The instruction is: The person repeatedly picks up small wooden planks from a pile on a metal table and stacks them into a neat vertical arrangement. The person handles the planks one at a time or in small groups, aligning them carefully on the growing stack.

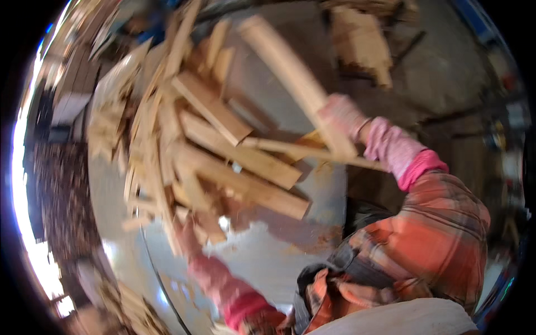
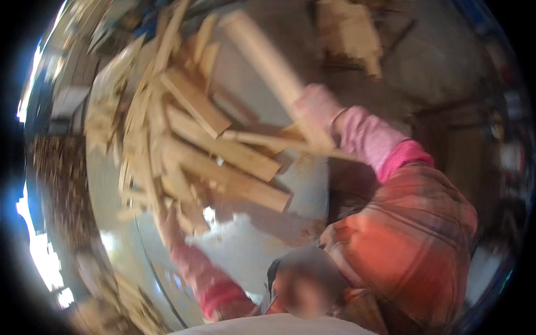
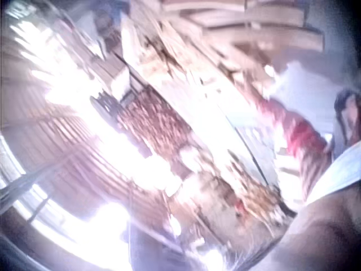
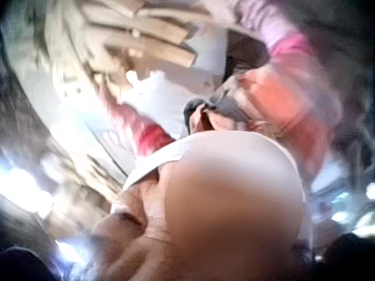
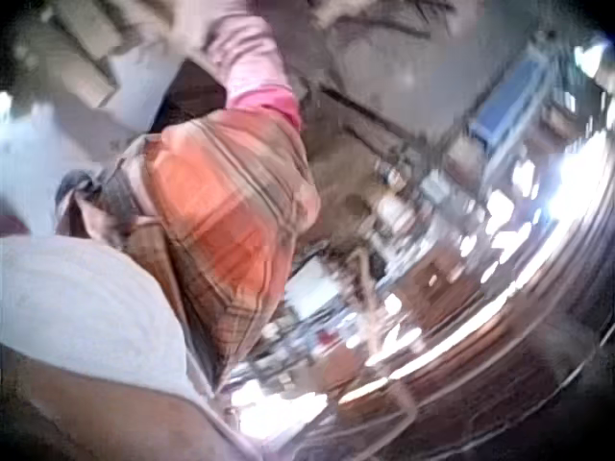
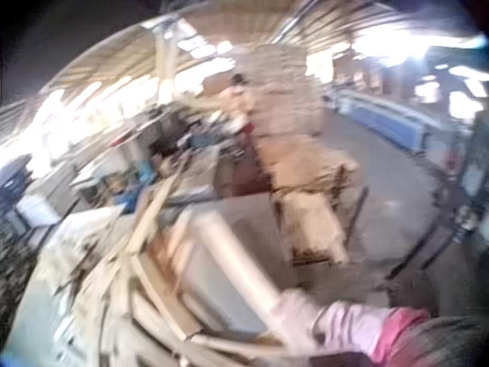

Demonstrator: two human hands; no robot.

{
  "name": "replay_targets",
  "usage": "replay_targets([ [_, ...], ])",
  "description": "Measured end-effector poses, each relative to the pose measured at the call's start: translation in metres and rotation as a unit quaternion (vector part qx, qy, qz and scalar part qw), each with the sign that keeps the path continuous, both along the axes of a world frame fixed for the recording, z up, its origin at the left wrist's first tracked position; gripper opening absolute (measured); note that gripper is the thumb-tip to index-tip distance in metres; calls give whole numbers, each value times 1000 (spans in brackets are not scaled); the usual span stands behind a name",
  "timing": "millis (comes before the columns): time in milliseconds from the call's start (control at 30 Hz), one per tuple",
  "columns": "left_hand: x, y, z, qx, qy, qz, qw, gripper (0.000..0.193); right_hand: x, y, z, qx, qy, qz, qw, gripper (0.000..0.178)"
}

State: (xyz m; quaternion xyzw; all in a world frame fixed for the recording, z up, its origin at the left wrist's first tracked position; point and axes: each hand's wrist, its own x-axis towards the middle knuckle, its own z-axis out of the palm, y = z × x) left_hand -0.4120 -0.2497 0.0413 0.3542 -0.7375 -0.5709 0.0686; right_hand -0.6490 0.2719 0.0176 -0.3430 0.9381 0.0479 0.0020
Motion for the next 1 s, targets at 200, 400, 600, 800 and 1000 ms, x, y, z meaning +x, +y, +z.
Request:
replay_targets([
  [200, -50, 51, -49, -329, -312, -74, 888, 110, -151, 59, -54, -312, -223, -417, 824, 42],
  [400, 21, 85, -60, -190, -187, 104, 958, 61, -4, -42, 4, -122, -267, -86, 952, 90],
  [600, 126, 161, -67, 321, 161, 270, 893, 47, 94, -2, -45, 55, -216, -57, 973, 110],
  [800, 185, 213, -81, 333, 189, 327, 864, 40, 90, -29, 15, -103, -345, -70, 930, 91],
  [1000, 168, 260, -88, 338, 140, 314, 876, 47, 41, -218, 54, -211, -213, 37, 953, 101],
])
